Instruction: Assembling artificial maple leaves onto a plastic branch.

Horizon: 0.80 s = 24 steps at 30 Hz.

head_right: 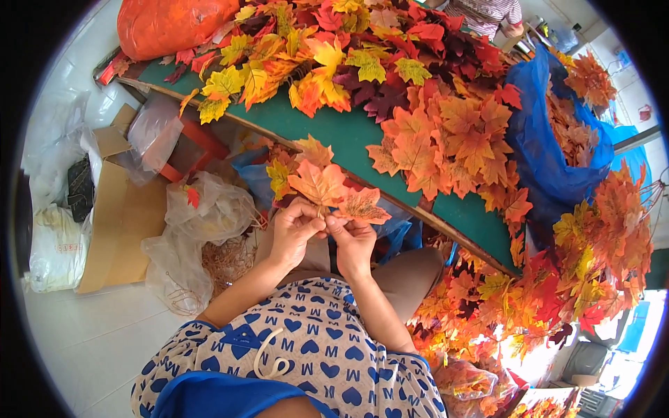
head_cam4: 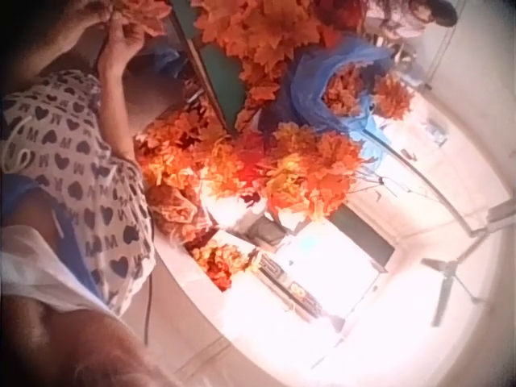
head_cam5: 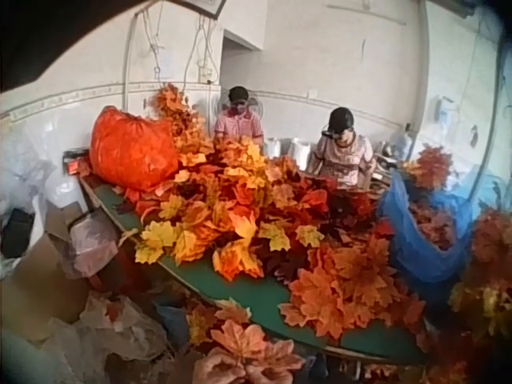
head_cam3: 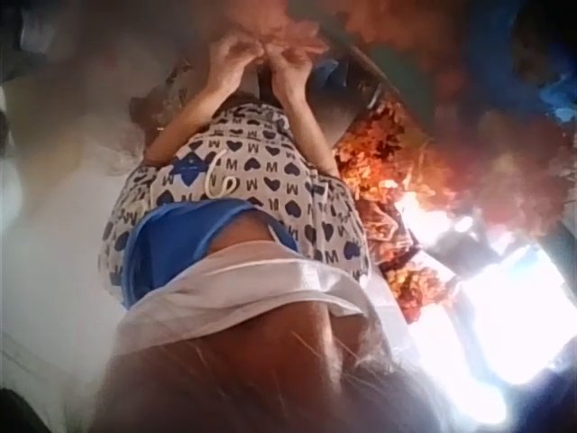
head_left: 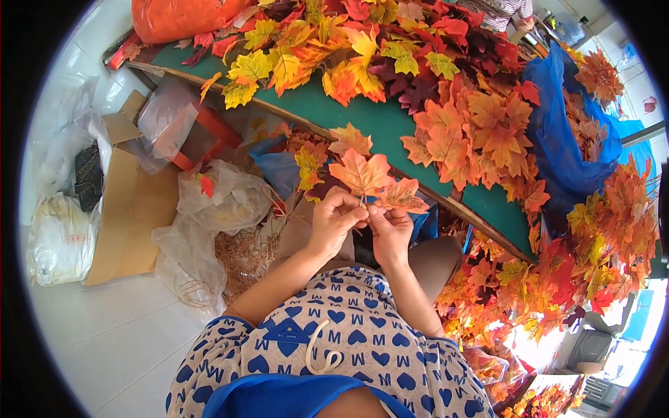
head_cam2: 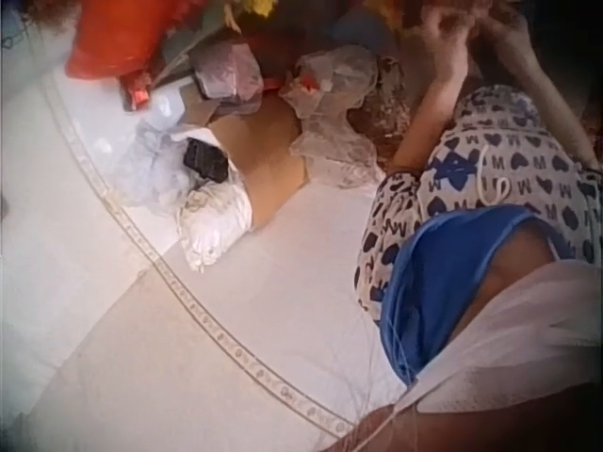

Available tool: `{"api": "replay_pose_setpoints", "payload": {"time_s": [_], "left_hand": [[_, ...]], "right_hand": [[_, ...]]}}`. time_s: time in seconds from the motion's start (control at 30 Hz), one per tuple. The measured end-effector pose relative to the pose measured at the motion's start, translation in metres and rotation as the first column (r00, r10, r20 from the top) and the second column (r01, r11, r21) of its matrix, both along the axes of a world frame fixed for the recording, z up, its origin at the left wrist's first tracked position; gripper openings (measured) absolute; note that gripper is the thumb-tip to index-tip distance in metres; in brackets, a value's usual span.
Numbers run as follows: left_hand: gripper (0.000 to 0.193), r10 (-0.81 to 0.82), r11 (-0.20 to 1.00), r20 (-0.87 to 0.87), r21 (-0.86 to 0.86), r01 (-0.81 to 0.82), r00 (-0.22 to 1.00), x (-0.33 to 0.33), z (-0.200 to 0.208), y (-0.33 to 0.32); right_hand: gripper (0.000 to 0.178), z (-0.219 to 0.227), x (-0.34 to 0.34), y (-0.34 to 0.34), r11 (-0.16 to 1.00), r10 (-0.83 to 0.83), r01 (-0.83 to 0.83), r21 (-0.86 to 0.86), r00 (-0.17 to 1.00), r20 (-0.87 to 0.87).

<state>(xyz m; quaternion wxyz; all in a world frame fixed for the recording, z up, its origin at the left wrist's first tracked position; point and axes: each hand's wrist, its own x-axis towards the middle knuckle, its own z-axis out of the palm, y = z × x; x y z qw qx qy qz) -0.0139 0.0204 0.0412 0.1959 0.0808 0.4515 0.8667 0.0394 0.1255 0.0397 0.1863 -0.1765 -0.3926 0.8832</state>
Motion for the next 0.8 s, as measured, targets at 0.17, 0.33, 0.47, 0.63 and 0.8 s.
{"api": "replay_pose_setpoints", "payload": {"time_s": [0.17, 0.33, 0.47, 0.63, 0.8], "left_hand": [[0.014, -0.001, 0.998, 0.016, -0.064, 0.002, 1.0, -0.002, 0.003, -0.001], [0.01, 0.084, 0.99, 0.037, -0.12, -0.079, 0.996, -0.017, -0.014, -0.012], [0.009, 0.121, 0.984, -0.029, -0.131, -0.124, 0.992, -0.023, -0.013, -0.024], [0.01, -0.139, 0.988, 0.137, 0.087, 0.127, 0.981, -0.027, 0.001, -0.03], [0.049, -0.106, 0.978, 0.072, 0.19, 0.091, 0.992, -0.032, 0.005, -0.033]], "right_hand": [[0.011, -0.008, 0.0, 0.016, 0.963, 0.262, -0.263, 0.064, 0.965, 0.023], [0.012, 0.063, -0.034, 0.068, 0.432, 0.308, -0.571, 0.698, 0.821, 0.481], [0.014, 0.108, -0.113, 0.126, -0.444, -0.115, 0.091, 0.891, 0.981, -0.158], [0.019, 0.094, -0.183, 0.201, -0.88, -0.145, -0.069, 0.471, 0.981, -0.127], [0.015, 0.098, -0.185, 0.2, -0.951, -0.094, -0.094, 0.296, 0.995, 0.015]]}}
